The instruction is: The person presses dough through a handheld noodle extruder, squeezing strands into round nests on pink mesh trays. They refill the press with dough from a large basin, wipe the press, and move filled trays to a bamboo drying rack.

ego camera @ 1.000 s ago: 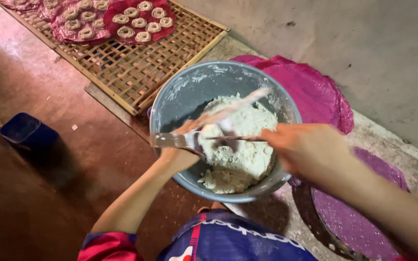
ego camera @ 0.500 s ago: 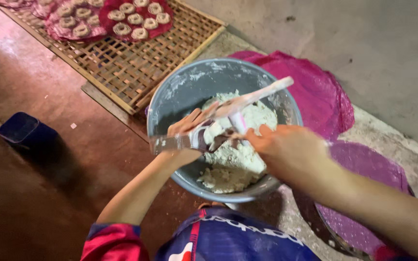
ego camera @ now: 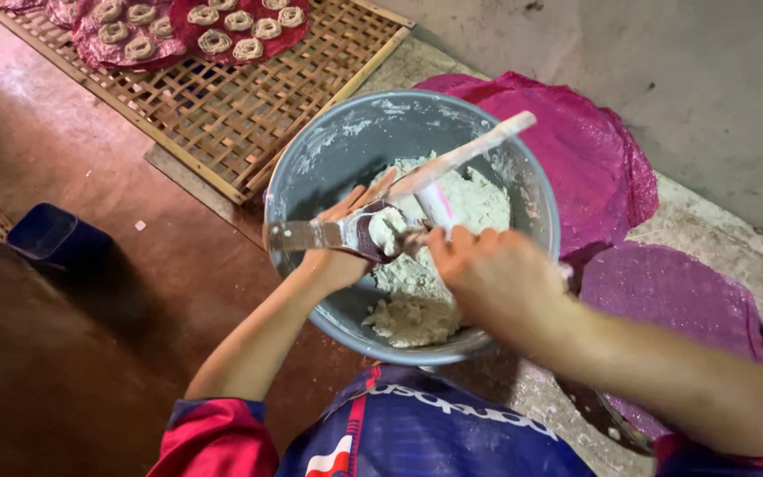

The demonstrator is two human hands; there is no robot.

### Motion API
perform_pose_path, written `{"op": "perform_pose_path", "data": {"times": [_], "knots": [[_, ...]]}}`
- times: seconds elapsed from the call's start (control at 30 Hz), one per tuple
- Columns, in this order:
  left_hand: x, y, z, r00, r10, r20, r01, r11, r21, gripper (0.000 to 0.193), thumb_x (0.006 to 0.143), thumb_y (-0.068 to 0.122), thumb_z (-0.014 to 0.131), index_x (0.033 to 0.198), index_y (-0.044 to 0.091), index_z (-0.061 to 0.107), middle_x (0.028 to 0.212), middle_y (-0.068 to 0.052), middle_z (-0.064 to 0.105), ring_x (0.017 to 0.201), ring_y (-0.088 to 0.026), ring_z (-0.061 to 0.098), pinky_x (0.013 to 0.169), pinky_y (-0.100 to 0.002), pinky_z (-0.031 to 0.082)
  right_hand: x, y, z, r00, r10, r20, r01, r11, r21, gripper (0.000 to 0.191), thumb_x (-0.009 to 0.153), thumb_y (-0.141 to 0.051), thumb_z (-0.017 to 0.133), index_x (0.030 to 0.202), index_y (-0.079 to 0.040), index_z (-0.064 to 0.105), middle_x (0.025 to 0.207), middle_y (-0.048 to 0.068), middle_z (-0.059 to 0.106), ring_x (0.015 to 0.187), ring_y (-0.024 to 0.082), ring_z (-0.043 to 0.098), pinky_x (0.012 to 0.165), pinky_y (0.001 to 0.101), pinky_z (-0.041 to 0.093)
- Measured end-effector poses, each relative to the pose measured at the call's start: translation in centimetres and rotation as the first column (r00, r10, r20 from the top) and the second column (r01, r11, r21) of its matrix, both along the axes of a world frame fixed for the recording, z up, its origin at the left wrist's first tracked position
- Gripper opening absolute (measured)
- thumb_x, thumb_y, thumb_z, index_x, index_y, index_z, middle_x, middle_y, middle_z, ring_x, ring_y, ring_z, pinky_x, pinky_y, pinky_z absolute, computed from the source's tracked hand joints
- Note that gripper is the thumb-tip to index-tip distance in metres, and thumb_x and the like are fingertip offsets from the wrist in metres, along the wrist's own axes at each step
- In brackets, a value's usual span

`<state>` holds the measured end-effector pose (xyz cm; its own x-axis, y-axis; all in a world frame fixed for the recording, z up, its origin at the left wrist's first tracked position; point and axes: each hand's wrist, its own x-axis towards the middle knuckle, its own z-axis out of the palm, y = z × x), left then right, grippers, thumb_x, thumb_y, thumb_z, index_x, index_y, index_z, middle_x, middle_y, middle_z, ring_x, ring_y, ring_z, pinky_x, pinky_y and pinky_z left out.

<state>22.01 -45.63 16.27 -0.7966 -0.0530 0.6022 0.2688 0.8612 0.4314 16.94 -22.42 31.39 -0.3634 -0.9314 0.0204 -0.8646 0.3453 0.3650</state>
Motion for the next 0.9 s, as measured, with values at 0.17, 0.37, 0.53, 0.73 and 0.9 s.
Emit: {"op": "perform_pose_path", "data": {"times": [0.17,0.37,0.53,0.73,0.9], "knots": [[-0.2,-0.4,-1.5,0.991,0.085,0.107,-0.097,0.989,0.113,0.063,0.079,0.023,0.077,0.14,0.015,0.06,0.141,-0.006,0.064,0.118,-0.031,0.066,0.096,-0.042,0.054,-1.8,1.7,-1.5,0.909,-0.208,0.36,0.177,0.977,0.119,0.058,0.078,-0.009,0.066,0.134,-0.02,0.063,0.095,0.008,0.069,0.074,0.03,0.072,0.059,0.0431,0.058],[-0.4,0.0,-1.3,0.977,0.209,-0.037,-0.198,0.961,0.195,0.07,0.079,0.017,0.077,0.144,0.005,0.054,0.142,-0.011,0.06,0.117,-0.033,0.063,0.095,-0.043,0.054,-2.4,-0.1,-8.9,0.592,0.097,0.8,0.531,0.699,-0.478,0.051,0.093,-0.004,0.06,0.144,-0.012,0.059,0.109,0.018,0.077,0.092,0.023,0.077,0.082,0.0352,0.058],[-1.7,-2.0,0.4,0.943,0.326,-0.062,-0.33,0.941,-0.079,0.068,0.08,0.014,0.077,0.142,0.004,0.05,0.16,-0.02,0.049,0.114,-0.036,0.062,0.089,-0.045,0.054,-0.8,-0.1,-14.8,0.542,0.327,0.774,0.45,0.665,-0.596,0.048,0.098,-0.005,0.059,0.146,-0.004,0.054,0.126,0.023,0.071,0.115,0.023,0.07,0.092,0.0313,0.052],[-2.0,-1.5,-0.4,0.96,0.281,0.021,-0.281,0.952,0.118,0.1,0.076,0.02,0.081,0.157,0.0,0.026,0.128,-0.025,0.055,0.095,-0.035,0.06,0.082,-0.045,0.053,-2.2,0.5,-18.0,0.153,0.14,0.978,0.768,0.606,-0.207,0.053,0.109,-0.009,0.056,0.162,-0.011,0.053,0.091,0.033,0.057,0.079,0.025,0.048,0.073,0.0402,0.044],[-4.0,-2.9,-2.7,0.936,0.351,0.038,-0.352,0.936,0.005,0.11,0.076,0.013,0.08,0.165,-0.006,0.018,0.116,-0.023,0.06,0.098,-0.035,0.06,0.078,-0.049,0.051,-2.0,0.1,-19.7,0.385,0.261,0.885,0.577,0.681,-0.452,0.046,0.105,-0.007,0.058,0.151,-0.008,0.055,0.099,0.01,0.07,0.084,0.015,0.057,0.076,0.0362,0.048]]}}
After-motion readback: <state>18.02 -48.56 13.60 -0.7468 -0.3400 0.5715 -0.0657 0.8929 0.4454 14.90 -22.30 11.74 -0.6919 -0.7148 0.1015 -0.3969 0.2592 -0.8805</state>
